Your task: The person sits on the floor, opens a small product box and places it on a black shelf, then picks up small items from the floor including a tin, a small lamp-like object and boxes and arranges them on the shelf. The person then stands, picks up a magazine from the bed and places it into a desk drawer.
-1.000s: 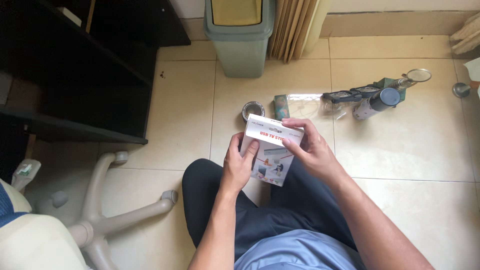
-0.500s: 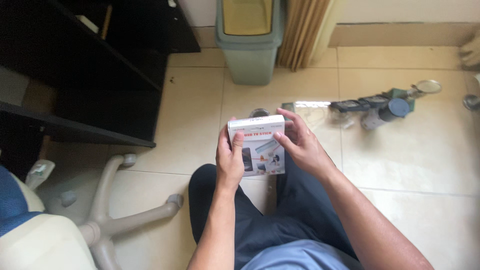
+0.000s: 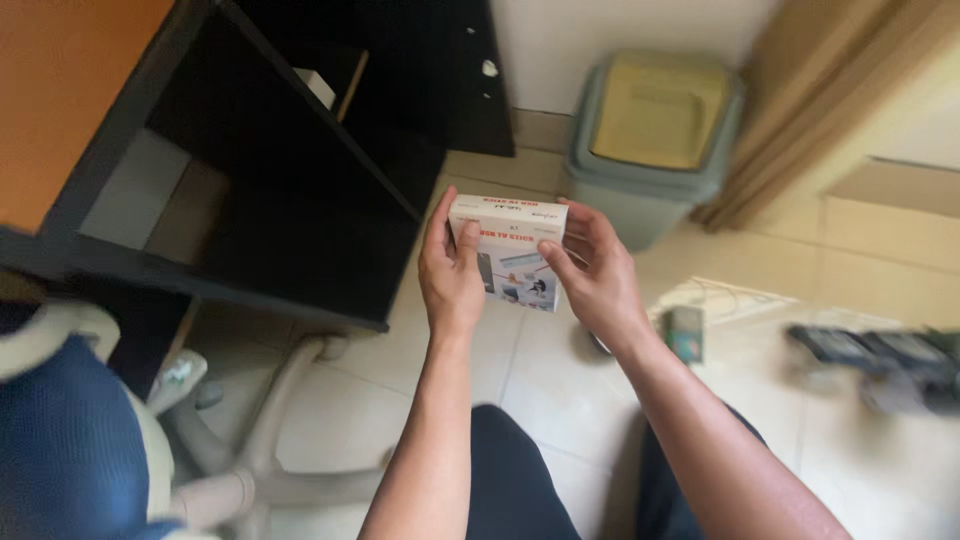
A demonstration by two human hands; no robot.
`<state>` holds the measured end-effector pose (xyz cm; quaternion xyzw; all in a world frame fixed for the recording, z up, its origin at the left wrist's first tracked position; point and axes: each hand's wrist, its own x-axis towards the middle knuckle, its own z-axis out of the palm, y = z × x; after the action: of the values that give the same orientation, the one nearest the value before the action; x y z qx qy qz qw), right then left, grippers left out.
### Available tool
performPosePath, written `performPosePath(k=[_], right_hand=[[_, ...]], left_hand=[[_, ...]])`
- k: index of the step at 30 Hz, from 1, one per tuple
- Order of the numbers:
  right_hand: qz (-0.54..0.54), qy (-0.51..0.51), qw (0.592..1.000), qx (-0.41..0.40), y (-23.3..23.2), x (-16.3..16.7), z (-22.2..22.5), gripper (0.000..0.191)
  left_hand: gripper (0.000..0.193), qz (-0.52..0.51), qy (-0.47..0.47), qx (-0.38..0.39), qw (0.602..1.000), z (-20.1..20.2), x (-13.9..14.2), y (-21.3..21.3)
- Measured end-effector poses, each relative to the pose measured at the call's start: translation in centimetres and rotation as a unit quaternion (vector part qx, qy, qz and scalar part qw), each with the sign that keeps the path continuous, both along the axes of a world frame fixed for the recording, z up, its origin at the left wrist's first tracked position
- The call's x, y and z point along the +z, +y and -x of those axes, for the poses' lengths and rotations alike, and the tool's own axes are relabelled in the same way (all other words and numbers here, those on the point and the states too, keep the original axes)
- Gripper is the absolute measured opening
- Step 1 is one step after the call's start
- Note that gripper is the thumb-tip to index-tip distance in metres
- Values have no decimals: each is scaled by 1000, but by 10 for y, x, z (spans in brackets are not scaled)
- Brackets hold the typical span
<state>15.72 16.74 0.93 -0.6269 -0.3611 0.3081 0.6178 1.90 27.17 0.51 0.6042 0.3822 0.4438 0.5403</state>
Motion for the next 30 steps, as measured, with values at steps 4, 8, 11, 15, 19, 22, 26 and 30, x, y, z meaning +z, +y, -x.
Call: performPosePath(k=[4,8,11,15,19,22,26,30], right_hand=[[-19,36,999,-3,66,-17,0,49],[-30,19,999,-3,128,-37,-3,49],[-43,28,999,6,170,-52,-3,49],[-50,6,999,9,218,-70,1,45],[17,8,999,35,255,-81,5,42],[57,-56,996,50,274,-75,8,42],[51,-69,996,29,277,-48,11,43],[-6,-157,988,8,269,-17,12,46]], left_hand=[[53,10,38,45,998,-10,-11,56],[60,17,17,83,996,-23,-29,106],[63,42,36,114,992,-33,-40,129],[66,51,141,164,975,-44,-48,142],[70,204,130,147,959,-46,-55,146],[68,197,109,143,964,-41,-58,151],[65,152,87,151,973,-34,-51,158],[64,112,67,144,981,-34,-37,162]])
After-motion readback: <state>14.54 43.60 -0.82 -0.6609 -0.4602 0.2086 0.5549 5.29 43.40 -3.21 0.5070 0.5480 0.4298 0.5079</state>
